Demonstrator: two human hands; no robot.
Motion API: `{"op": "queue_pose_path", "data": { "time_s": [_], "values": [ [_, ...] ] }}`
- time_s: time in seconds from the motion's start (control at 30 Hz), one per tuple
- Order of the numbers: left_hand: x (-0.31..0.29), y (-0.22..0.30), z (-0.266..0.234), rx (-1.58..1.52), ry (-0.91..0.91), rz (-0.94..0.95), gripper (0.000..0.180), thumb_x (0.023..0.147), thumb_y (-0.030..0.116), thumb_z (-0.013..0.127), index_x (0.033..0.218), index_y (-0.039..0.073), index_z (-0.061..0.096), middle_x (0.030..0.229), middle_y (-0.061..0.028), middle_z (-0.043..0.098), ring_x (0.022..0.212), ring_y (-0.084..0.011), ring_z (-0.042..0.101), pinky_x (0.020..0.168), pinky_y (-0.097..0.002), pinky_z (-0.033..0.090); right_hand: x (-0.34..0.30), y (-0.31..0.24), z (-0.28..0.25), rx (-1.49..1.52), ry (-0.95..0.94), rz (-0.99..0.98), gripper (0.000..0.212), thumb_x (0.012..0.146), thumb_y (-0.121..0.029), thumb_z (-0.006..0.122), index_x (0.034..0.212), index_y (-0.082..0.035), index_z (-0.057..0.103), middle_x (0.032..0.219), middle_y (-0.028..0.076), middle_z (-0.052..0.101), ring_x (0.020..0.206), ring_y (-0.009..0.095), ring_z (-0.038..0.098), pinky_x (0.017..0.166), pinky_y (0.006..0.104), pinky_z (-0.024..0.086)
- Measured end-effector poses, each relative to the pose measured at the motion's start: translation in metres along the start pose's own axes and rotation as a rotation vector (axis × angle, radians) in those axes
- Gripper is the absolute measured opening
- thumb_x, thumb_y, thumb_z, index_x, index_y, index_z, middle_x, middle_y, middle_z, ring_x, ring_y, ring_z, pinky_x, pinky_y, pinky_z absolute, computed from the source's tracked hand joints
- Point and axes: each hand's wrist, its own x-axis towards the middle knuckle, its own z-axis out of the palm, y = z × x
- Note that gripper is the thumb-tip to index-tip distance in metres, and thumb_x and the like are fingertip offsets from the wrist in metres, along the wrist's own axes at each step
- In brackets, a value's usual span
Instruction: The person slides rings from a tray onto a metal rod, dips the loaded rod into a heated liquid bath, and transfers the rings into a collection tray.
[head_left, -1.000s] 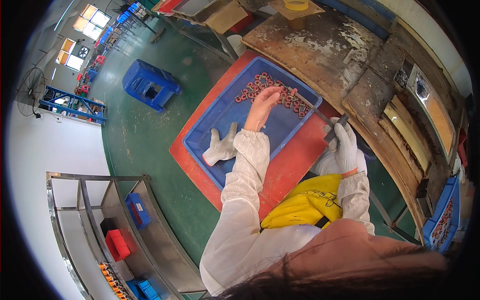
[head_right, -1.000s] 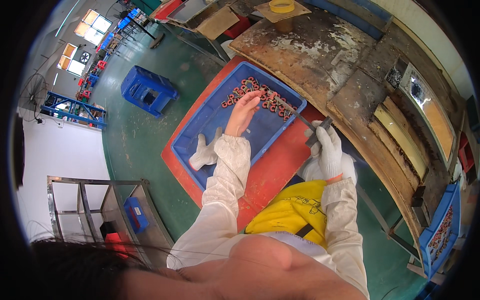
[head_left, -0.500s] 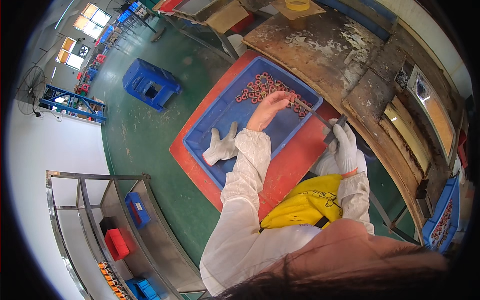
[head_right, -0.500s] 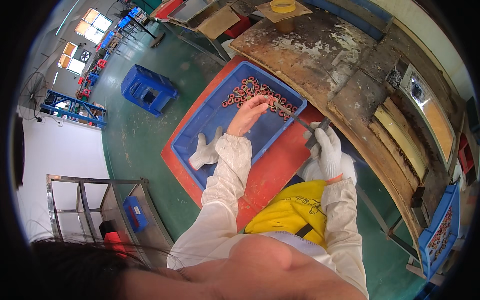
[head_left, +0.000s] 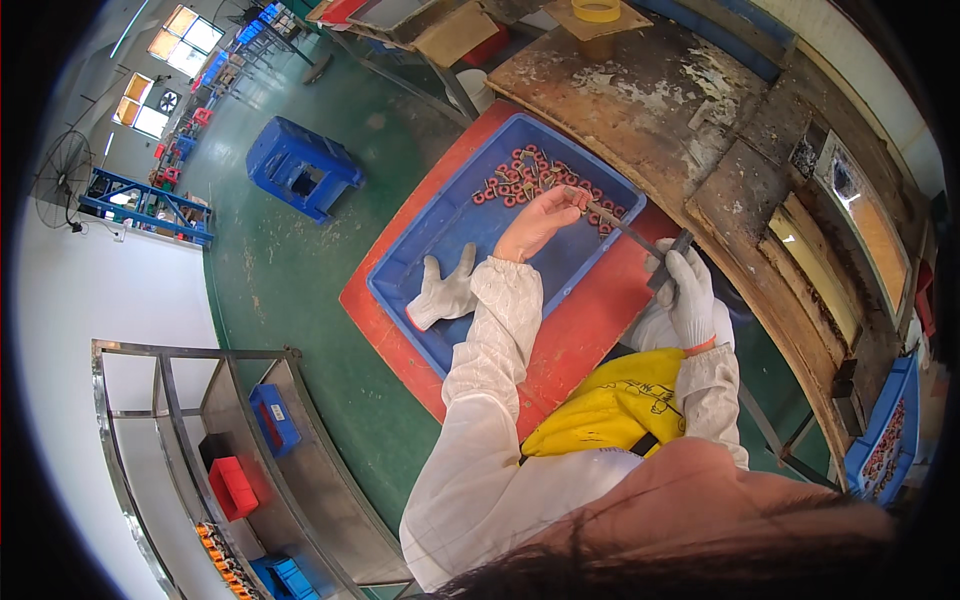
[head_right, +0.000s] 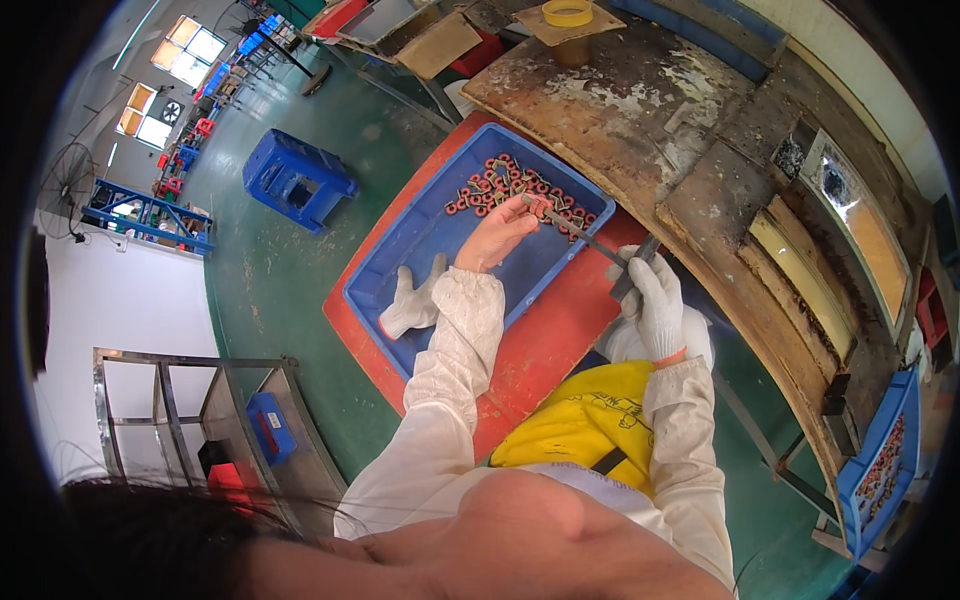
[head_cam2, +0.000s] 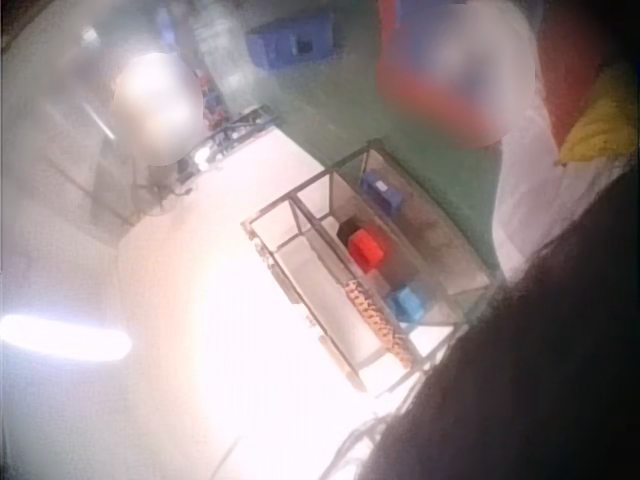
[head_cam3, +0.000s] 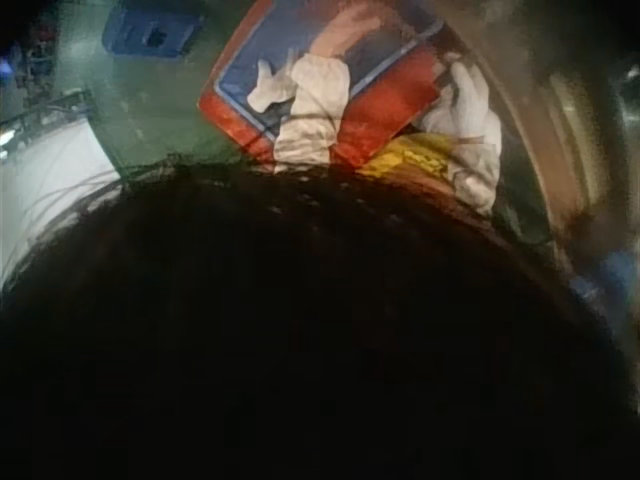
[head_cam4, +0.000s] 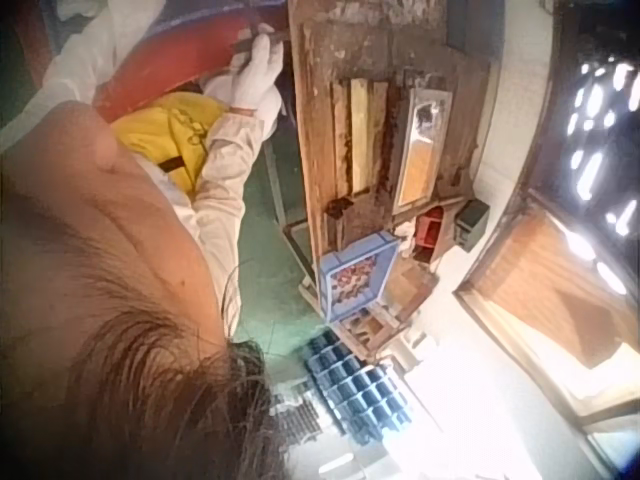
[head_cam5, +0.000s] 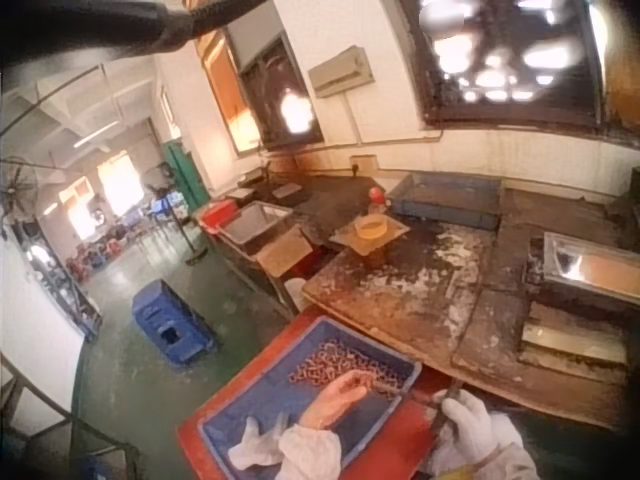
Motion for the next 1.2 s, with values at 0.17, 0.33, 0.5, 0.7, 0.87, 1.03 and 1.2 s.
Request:
{"op": "queue_pose_path", "data": {
  "time_s": [0.17,0.33,0.5,0.7,0.87,1.03,1.2],
  "values": [
    [0.002,0.0,0.001,0.017,0.001,0.033,0.032,0.084,0.014,0.065,0.112,0.003,0.054,0.109,-0.0006,0.054,0.105,-0.012,0.049,0.096,-0.0277,0.035,0.0,0.0,-0.001,-0.012,-0.012,-0.008,0.027,0.09,-0.021,0.052,0.106,0.0,0.054,0.08,0.006,0.063,0.043,0.002,0.042,0.04,0.0148,0.032],
    [0.001,0.0,0.004,0.082,0.02,0.026,0.031,0.082,0.013,0.065,0.11,0.003,0.057,0.107,-0.001,0.057,0.103,-0.0126,0.051,0.096,-0.0284,0.035,-0.001,0.0,0.001,-0.002,0.01,0.001,0.026,0.091,-0.021,0.052,0.106,0.0,0.054,0.08,0.006,0.063,0.043,0.002,0.041,0.04,0.0149,0.032],
    [0.0,0.003,0.006,0.119,0.017,0.006,0.033,0.082,0.014,0.065,0.112,0.002,0.057,0.11,-0.002,0.057,0.106,-0.0135,0.051,0.097,-0.0296,0.035,0.0,0.001,0.0,0.0,0.003,-0.004,0.027,0.091,-0.021,0.052,0.106,0.0,0.054,0.08,0.006,0.063,0.043,0.002,0.041,0.04,0.0149,0.032],
    [-0.003,0.012,0.013,0.145,0.003,0.054,0.036,0.082,0.016,0.066,0.114,0.002,0.057,0.113,-0.004,0.056,0.109,-0.0159,0.05,0.099,-0.0318,0.034,0.0,0.0,0.0,0.001,0.0,-0.005,0.027,0.091,-0.021,0.052,0.107,0.0,0.054,0.08,0.006,0.063,0.043,0.002,0.041,0.04,0.0148,0.032],
    [0.0,0.003,0.005,0.108,-0.007,0.046,0.036,0.082,0.016,0.066,0.114,0.002,0.056,0.113,-0.0044,0.056,0.109,-0.0163,0.05,0.099,-0.0318,0.034,0.0,0.0,-0.001,0.015,-0.009,-0.01,0.026,0.091,-0.021,0.052,0.107,0.0,0.054,0.08,0.007,0.063,0.043,0.002,0.041,0.04,0.0147,0.032],
    [0.002,-0.001,0.003,0.109,-0.014,0.038,0.035,0.083,0.016,0.065,0.114,0.002,0.056,0.112,-0.0042,0.057,0.108,-0.0154,0.051,0.099,-0.0306,0.035,0.0,0.001,-0.001,0.022,-0.003,-0.007,0.025,0.091,-0.02,0.051,0.106,-0.001,0.054,0.08,0.007,0.063,0.043,0.002,0.042,0.04,0.0147,0.032],
    [0.0,0.001,0.003,0.097,-0.017,0.028,0.036,0.083,0.017,0.065,0.115,0.002,0.055,0.113,-0.0043,0.057,0.108,-0.0154,0.051,0.099,-0.0306,0.035,-0.001,0.0,0.001,0.017,0.004,-0.004,0.025,0.091,-0.02,0.051,0.106,-0.001,0.054,0.08,0.007,0.063,0.043,0.002,0.042,0.04,0.0147,0.032]
  ]
}}
